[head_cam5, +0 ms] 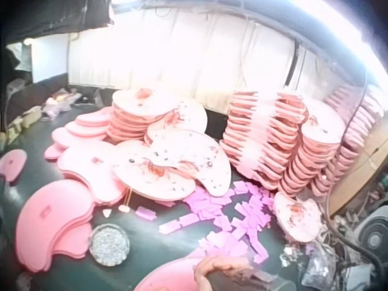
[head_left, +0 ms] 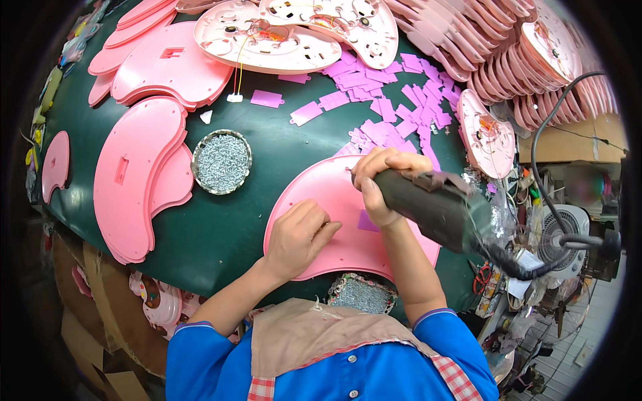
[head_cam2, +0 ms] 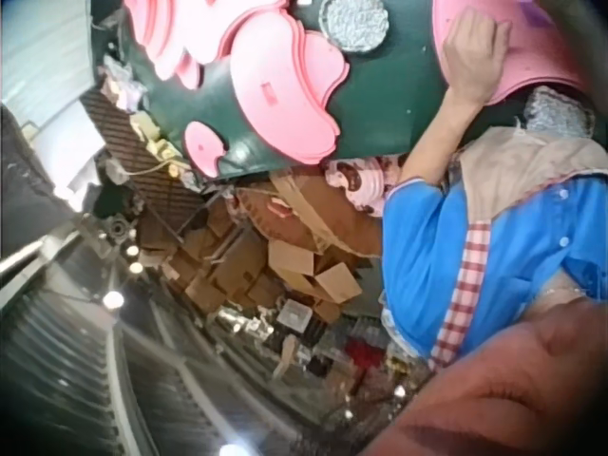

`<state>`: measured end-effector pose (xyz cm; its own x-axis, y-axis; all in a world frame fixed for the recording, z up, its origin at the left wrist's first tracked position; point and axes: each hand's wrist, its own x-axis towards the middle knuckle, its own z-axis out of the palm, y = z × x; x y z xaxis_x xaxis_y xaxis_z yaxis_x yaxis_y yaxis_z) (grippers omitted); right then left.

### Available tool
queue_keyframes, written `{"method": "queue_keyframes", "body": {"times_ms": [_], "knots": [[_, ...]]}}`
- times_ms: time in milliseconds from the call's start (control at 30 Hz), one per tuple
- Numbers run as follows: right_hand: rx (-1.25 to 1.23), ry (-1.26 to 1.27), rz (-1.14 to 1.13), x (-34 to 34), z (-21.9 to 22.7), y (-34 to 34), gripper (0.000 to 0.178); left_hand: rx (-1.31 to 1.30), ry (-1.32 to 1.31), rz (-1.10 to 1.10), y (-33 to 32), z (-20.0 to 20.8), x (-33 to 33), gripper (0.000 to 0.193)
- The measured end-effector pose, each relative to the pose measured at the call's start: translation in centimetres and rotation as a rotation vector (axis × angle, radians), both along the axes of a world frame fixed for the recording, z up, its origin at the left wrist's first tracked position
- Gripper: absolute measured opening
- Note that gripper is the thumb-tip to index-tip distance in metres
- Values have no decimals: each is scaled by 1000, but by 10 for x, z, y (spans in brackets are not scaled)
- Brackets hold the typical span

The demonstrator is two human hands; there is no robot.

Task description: The person assembles pink plastic toy parts by inserting a small electronic module and securing it with screws. They use a power drill to fasten screws into pre-drilled holes on the back of the toy shell, then place a purple sticker over the module. The process is repeated for multiple units.

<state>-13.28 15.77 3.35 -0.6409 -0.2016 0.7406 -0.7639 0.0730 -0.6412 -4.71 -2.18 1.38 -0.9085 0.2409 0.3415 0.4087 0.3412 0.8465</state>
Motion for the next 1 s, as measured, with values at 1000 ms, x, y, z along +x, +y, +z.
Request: {"method": "queue_keyframes", "body": {"times_ms": [1000], "knots": [[-393,-421,355,98,81,-26,51,18,244,-242,-41,14,12,13]]}}
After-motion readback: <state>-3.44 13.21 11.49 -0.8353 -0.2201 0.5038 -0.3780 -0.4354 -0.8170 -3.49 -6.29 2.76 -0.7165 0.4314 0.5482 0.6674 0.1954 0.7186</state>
